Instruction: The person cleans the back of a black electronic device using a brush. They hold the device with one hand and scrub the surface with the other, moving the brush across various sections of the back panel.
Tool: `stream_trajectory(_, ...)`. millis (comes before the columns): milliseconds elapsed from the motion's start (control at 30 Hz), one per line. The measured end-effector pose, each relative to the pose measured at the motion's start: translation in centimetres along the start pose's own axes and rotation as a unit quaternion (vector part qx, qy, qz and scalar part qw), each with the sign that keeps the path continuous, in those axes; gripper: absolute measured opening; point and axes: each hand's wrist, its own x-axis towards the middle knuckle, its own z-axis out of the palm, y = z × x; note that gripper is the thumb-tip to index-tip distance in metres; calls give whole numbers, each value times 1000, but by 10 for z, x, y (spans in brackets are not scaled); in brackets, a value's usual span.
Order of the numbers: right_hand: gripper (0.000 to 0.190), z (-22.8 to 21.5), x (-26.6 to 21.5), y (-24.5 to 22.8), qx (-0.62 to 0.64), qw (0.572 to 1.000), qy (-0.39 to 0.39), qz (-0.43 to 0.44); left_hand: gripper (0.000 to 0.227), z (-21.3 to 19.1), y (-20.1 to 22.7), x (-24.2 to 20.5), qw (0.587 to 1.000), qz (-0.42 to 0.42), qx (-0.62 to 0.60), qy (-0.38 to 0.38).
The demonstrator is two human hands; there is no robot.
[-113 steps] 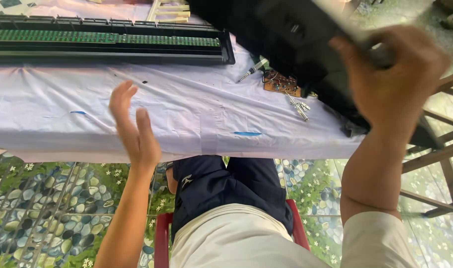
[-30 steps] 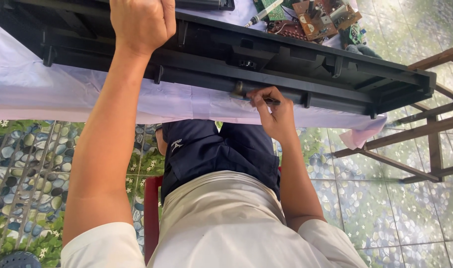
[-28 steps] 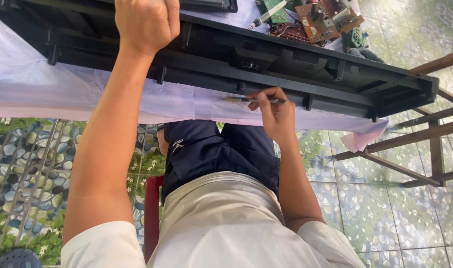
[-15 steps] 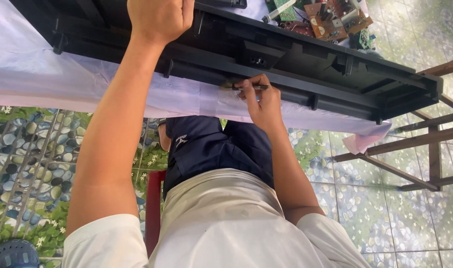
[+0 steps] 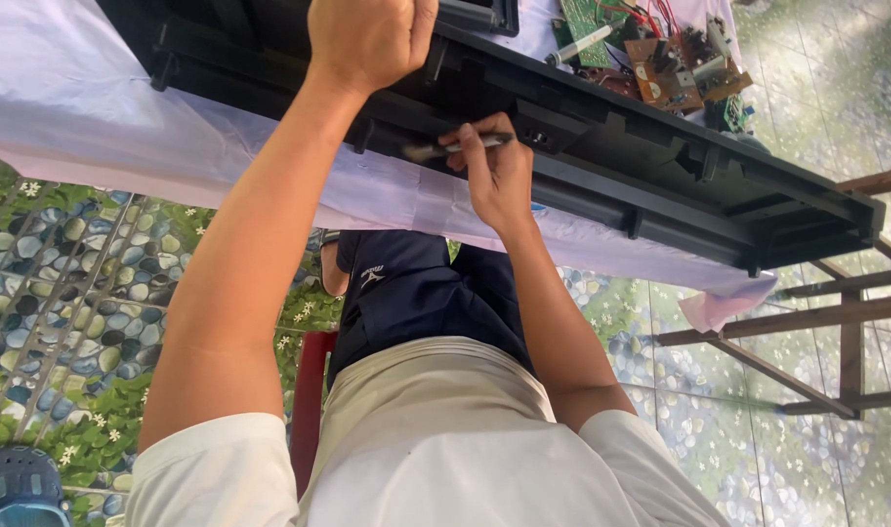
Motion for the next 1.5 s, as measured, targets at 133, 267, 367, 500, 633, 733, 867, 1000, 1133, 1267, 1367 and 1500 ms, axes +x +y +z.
stream_trajectory(133, 12, 9, 7, 5, -28, 999, -12, -20, 58, 3, 3, -4, 1000, -10, 17, -14)
stream_trajectory(267, 30, 11, 13, -3, 23, 999, -23, 0, 55, 3, 3, -1, 1000, -9, 1, 0)
stream_trajectory(367, 18, 17, 17, -4, -57, 998, -18, -27, 58, 2, 3, 0, 1000, -16, 10, -17)
stream_trajectory(500, 20, 25, 23, -7, -2, 999, -34, -25, 57, -3, 6, 8, 1000, -16, -7, -7)
stream_trajectory(633, 24, 35, 24, -11, 19, 999, -45, 1, 57, -4, 8, 6, 999, -32, 4, -14)
stream_trajectory(733, 15, 46, 27, -3, 9, 999, -39, -38, 57, 0, 7, 3, 999, -26, -4, -17)
stream_trajectory(867, 30, 53, 33, -6, 28, 997, -55, -39, 59, -2, 6, 9, 1000, -19, 10, -8)
stream_trajectory(1000, 26, 63, 28, -8, 36, 997, -46, -48, 58, -8, 4, 14, 999, -4, -34, -27)
stream_trajectory(1133, 13, 77, 24, -1, -12, 995, -7, -96, 61, -11, 3, 14, 989, 7, -119, -87)
stream_trajectory(1267, 48, 90, 29, -3, 24, 993, -87, -74, 63, -13, 1, 17, 982, -5, -154, -108)
stream_trajectory(1367, 17, 99, 26, -3, 29, 994, -38, -95, 64, -11, 0, 20, 980, 4, -168, -108)
stream_trajectory(1500, 12, 110, 25, -3, 53, 993, -42, -94, 60, 0, -5, 26, 946, -21, -223, -236)
